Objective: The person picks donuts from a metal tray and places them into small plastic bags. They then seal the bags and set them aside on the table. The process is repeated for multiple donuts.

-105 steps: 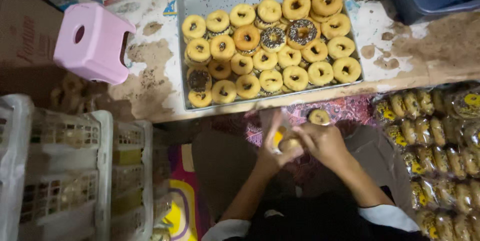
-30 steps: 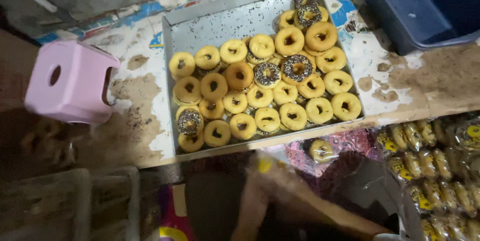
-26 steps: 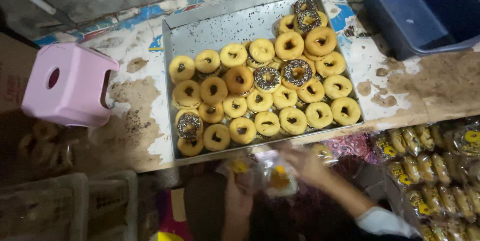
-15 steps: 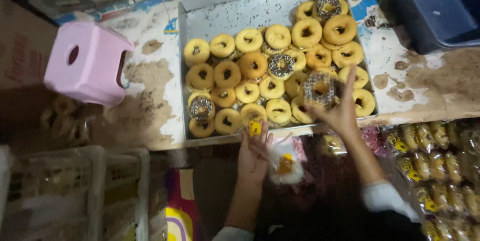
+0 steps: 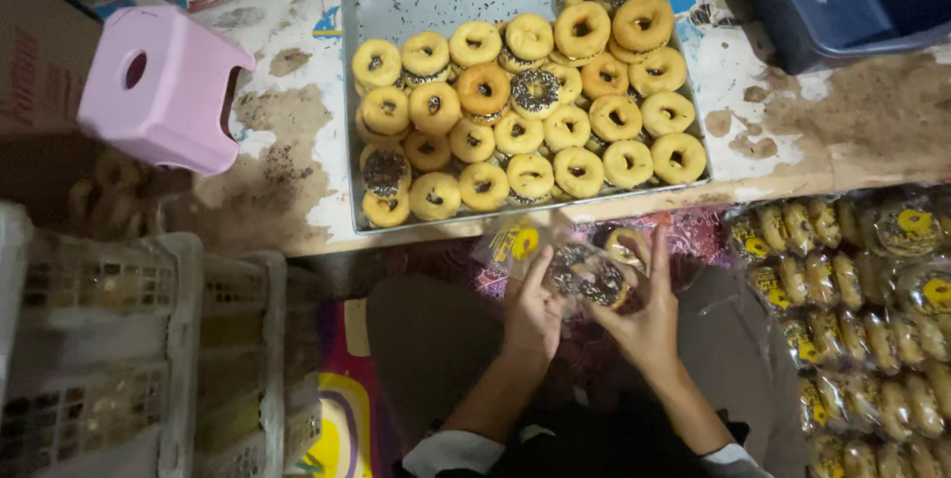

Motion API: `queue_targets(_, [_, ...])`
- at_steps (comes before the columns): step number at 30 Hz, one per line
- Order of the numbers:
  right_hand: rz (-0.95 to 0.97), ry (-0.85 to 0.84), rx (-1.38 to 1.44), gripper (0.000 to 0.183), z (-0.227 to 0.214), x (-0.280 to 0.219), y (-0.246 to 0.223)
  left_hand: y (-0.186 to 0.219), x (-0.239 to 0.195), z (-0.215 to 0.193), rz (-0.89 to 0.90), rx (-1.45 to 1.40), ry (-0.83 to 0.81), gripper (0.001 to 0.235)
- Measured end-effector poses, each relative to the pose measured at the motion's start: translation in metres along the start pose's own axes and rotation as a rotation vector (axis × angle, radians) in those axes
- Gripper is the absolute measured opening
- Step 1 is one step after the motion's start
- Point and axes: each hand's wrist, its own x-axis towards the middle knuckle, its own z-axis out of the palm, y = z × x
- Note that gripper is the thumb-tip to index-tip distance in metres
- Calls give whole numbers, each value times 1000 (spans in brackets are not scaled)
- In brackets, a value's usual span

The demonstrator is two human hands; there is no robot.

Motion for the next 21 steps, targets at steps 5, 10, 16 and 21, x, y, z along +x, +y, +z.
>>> queue_targets(5, [-200,-20,-317,132,2,-17,-2,-6,-10,13,-14,-166,-240,38])
queue_targets(10, [-265,-41,-476,128,19,-16,-7,-21,-26,18,70,-248,-45,46])
queue_targets(16, [-283,-79,-515,117,22,-18,-22,-30,-11,-10,48,-236,72,48])
queue_targets(21, [-464,-49,-671,76,10,-16,-20,-24,3,-53,-160,-391,-132,55])
